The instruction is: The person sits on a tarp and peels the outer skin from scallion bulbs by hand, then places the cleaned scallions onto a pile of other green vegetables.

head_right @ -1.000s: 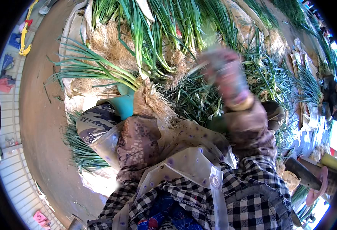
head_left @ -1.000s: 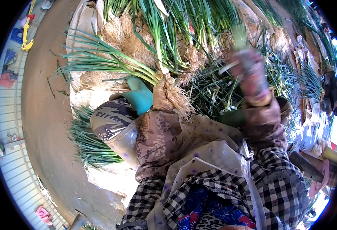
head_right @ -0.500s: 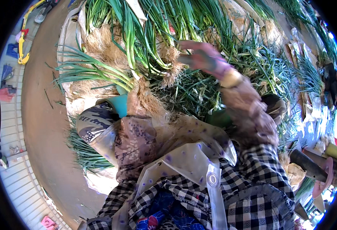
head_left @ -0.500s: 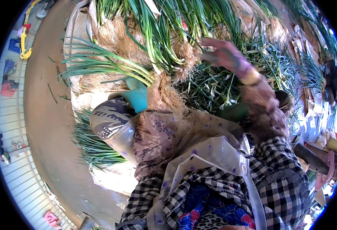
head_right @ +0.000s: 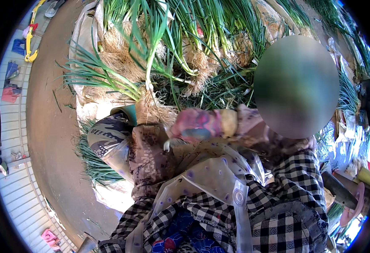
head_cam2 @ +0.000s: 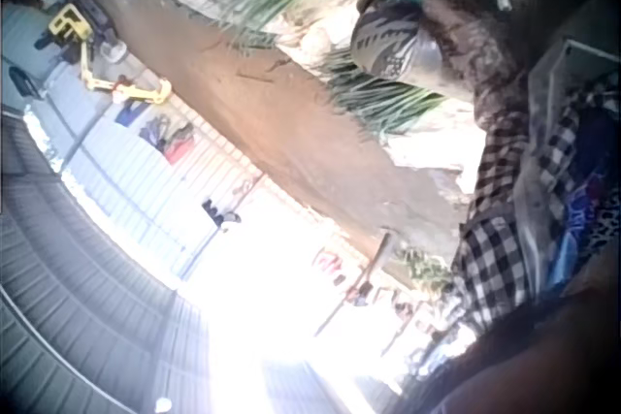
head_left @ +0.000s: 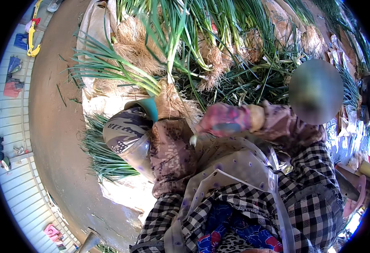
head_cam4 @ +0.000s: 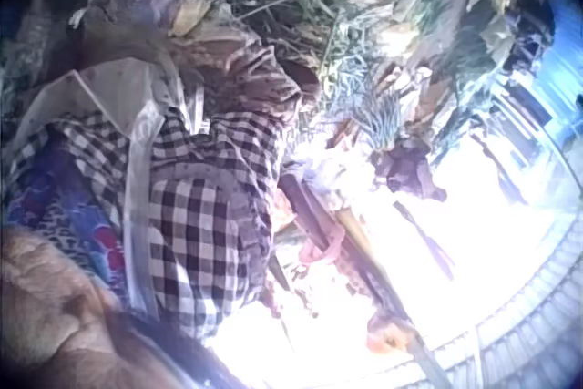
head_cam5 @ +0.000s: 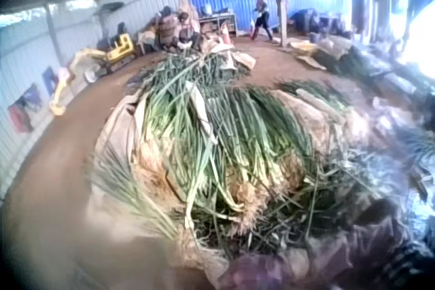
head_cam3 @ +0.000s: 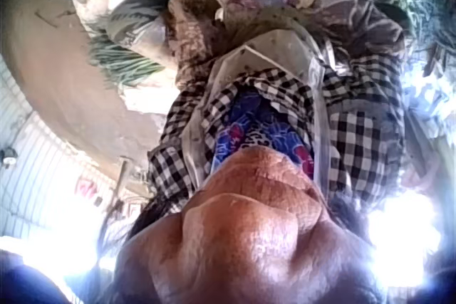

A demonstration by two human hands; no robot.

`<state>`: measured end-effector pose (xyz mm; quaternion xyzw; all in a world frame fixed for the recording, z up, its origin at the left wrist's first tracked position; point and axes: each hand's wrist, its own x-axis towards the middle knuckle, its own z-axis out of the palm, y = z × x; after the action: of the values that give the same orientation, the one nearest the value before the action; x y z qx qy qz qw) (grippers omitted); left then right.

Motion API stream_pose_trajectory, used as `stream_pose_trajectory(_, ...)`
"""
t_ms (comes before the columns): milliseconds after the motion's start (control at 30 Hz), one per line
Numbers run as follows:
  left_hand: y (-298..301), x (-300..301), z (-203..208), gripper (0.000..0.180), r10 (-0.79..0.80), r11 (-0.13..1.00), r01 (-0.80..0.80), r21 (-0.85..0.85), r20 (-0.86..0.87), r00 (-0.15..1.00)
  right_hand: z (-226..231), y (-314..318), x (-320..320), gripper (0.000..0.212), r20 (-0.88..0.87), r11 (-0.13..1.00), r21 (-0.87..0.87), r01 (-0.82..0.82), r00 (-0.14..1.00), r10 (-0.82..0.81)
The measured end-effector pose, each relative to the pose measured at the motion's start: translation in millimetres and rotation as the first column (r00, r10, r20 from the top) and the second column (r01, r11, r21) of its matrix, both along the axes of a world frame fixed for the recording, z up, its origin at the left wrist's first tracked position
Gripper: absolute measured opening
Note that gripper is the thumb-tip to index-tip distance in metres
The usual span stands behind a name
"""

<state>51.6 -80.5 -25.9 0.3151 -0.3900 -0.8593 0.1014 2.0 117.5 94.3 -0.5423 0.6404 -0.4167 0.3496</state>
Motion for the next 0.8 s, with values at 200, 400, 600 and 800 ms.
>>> stream_pose_trajectory(200,10.1,-2.0,12.8,0.022,-0.06,0.996,0.065,0.067,-0.075,0.995,96.7,110.4,25.2,0.031,0.461,0.698,-0.264,0.666,0.723,-0.515)
stream_pose_trajectory(400,12.9,-1.6,20.4,0.024,-0.119,0.979,0.14,0.146,-0.144,0.982,114.2,256.3,-38.2,0.022,0.805,0.291,-0.398,0.87,0.483,-0.345)
stream_pose_trajectory(600,16.7,-7.9,32.9,0.026,-0.231,0.924,0.302,0.234,-0.289,0.929,4.1,338.9,-67.8,0.019,-0.917,0.152,0.281,0.948,0.312,-0.25)
stream_pose_trajectory(800,30.3,-0.6,60.3,0.027,-0.214,0.896,0.321,0.308,-0.335,0.918,-67.2,158.3,-103.2,0.02,-0.127,0.658,0.282,0.698,0.707,-0.695)
